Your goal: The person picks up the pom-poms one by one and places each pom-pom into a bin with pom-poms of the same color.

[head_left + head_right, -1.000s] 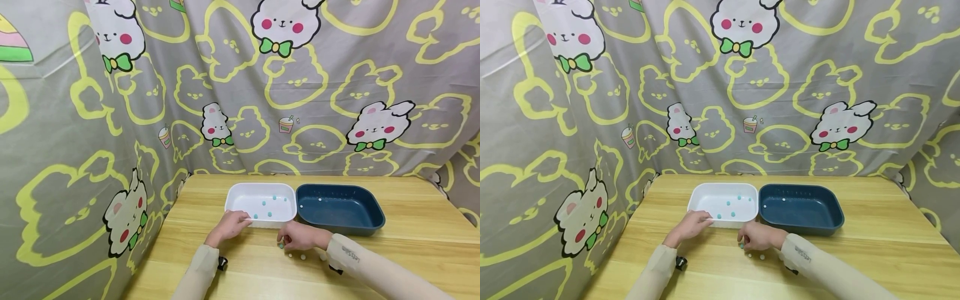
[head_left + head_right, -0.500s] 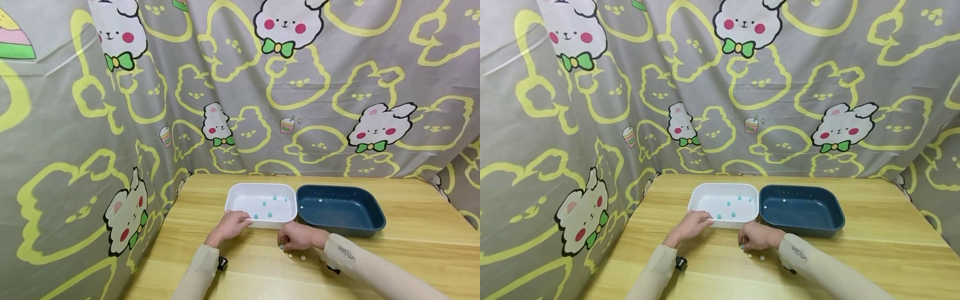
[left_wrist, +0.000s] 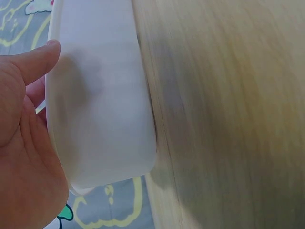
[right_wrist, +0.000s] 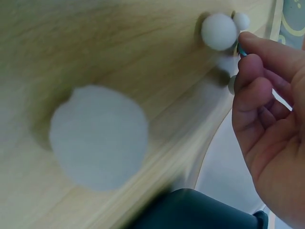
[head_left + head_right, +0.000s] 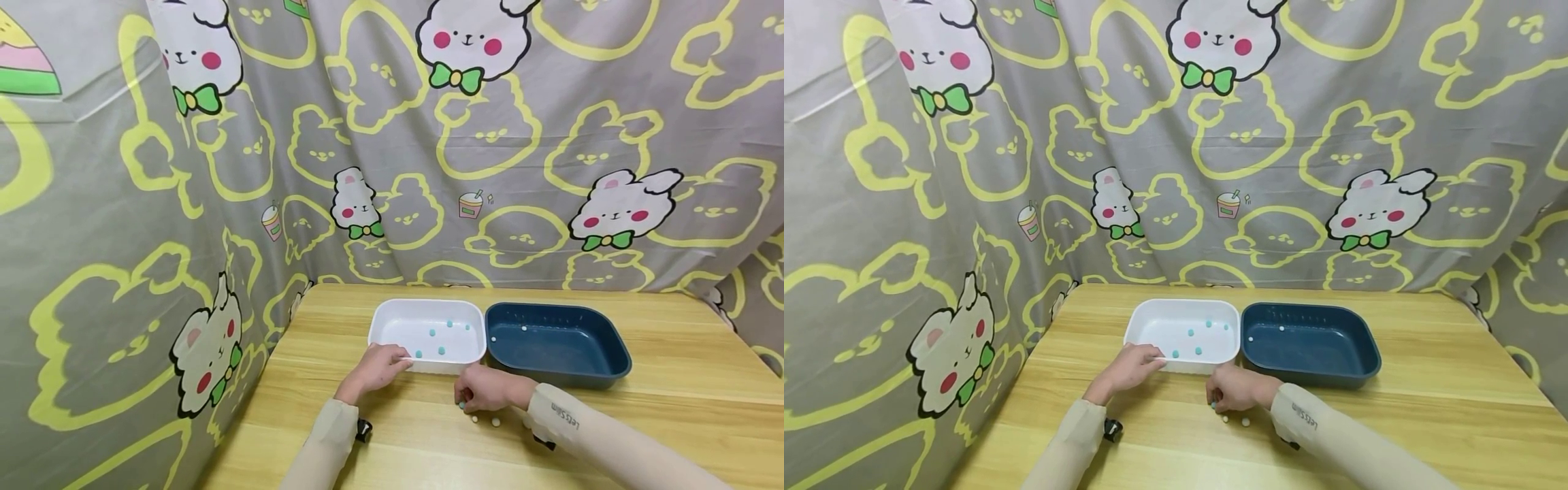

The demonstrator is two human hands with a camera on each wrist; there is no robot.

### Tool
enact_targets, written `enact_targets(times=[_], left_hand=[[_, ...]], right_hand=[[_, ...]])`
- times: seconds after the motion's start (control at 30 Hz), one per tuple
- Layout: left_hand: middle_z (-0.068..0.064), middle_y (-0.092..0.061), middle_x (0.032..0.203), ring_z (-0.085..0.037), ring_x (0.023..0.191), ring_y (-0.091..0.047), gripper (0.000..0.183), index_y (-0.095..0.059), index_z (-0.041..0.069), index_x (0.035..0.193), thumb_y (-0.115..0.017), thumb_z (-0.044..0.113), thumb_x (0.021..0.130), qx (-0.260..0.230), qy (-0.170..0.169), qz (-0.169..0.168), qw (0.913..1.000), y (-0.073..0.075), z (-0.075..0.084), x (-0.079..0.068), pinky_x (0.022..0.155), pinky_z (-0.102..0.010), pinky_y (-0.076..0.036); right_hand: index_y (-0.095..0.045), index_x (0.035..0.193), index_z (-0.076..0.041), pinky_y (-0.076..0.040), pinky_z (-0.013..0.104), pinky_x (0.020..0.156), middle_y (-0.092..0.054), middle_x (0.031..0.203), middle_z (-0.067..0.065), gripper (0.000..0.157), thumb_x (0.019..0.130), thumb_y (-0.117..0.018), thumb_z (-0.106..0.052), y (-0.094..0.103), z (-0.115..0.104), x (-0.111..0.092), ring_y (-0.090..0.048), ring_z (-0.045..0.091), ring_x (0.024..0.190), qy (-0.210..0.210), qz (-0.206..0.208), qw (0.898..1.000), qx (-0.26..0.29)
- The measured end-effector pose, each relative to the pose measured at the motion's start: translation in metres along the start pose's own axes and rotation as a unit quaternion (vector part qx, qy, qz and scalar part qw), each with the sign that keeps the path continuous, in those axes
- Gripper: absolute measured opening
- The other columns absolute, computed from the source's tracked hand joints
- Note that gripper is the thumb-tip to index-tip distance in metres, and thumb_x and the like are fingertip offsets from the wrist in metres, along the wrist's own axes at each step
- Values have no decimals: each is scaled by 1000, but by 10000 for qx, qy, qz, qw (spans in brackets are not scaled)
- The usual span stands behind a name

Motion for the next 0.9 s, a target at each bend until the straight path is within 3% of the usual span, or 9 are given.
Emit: enact_targets(times=[0.9], left_hand=[[17, -64, 86, -4, 83, -57, 20, -68, 25, 89, -53, 37, 96, 82, -27, 18, 10000, -1, -1, 0, 88, -37, -34]], right_hand=[[-70, 83, -17, -42, 18, 56, -54, 67, -17, 8, 82, -73, -9, 11, 0, -7, -48, -1, 60, 163, 231, 9996, 82]])
Point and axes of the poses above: each hand's wrist, its own x-axis towards the middle knuckle, its own y-axis out of the back of the hand, z = x × y, the point moved 5 cm from there along x, towards the middle knuckle
